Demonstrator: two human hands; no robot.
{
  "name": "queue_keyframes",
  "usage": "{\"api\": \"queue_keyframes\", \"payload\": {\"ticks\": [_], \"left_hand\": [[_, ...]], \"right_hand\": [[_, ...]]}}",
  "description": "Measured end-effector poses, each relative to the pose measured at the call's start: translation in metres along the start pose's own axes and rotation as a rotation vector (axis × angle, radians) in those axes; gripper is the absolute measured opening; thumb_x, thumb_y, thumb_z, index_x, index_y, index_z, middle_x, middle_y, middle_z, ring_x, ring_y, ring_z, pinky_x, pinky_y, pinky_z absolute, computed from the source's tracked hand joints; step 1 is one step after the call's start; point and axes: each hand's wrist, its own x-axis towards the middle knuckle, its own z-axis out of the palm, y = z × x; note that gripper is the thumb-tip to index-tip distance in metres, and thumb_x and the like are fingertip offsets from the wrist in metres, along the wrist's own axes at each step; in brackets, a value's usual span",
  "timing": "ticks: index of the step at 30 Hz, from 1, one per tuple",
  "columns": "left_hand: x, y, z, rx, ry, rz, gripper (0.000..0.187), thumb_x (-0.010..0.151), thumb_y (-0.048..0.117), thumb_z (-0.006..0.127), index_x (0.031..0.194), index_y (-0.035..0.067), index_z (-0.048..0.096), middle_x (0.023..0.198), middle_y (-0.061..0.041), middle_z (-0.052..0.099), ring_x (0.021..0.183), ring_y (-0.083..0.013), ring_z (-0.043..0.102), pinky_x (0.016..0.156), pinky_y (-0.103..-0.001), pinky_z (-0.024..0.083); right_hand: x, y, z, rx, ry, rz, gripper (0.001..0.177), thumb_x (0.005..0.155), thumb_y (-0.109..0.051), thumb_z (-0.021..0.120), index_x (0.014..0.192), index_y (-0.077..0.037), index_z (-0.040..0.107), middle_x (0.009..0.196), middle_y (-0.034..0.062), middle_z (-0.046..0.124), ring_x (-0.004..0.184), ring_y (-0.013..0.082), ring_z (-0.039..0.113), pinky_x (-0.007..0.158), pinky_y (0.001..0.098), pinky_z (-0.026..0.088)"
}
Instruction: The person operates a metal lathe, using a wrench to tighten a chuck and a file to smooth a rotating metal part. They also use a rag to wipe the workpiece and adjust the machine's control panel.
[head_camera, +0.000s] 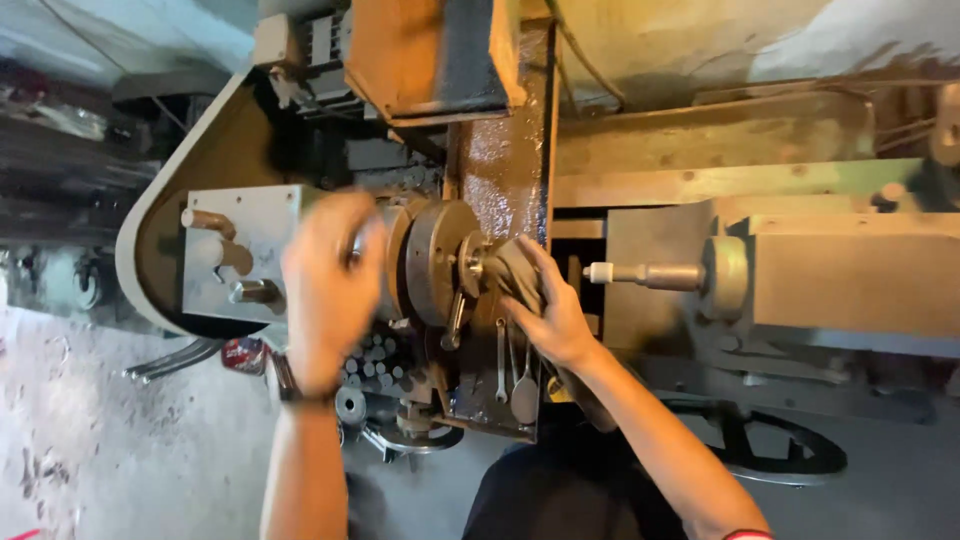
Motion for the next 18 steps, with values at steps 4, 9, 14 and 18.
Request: {"api": "queue_keyframes", "payload": {"ticks": [4,9,14,18], "left_hand": [[0.053,-0.149,0.054,0.064,-0.311,-0.355,0.056,0.095,0.04,0.072,0.123,-0.007,0.064,0.117,-0.029,0.068,0.112,-0.0416,0.066,0.094,-0.045,0.051],[0.046,-0.125,0.051,0.239,-0.324,-0.545,0.053,0.095,0.043,0.072,0.119,-0.005,0.071,0.109,-0.031,0.069,0.11,-0.0436,0.066,0.097,-0.045,0.051],[-0.023,-0.087,0.039,0.09,-0.003,-0.378,0.038,0.102,0.032,0.068,0.119,-0.001,0.071,0.1,-0.026,0.074,0.099,-0.0446,0.071,0.086,-0.047,0.055],[-0.127,-0.088,0.091,-0.129,0.499,-0.358,0.04,0.106,0.018,0.062,0.138,-0.005,0.054,0.126,-0.029,0.067,0.114,-0.0413,0.067,0.099,-0.046,0.051]], "right_hand": [[0.032,-0.032,0.01,-0.644,-0.205,0.026,0.082,0.086,-0.002,0.068,0.16,-0.01,0.032,0.13,0.0198,0.063,0.119,0.033,0.065,0.102,0.0367,0.051],[0.033,-0.006,0.007,-0.553,-0.216,-0.038,0.075,0.082,-0.002,0.064,0.151,-0.008,0.037,0.122,0.02,0.065,0.112,0.0322,0.066,0.099,0.0369,0.052],[0.031,0.0,0.006,-0.264,-0.189,0.053,0.063,0.083,0.0,0.057,0.143,-0.004,0.039,0.118,0.0159,0.068,0.109,0.0224,0.067,0.101,0.0341,0.051],[0.036,-0.001,0.003,-0.2,-0.194,0.084,0.059,0.082,0.002,0.058,0.139,-0.002,0.042,0.119,0.0131,0.064,0.115,0.0192,0.06,0.105,0.0331,0.046]]}}
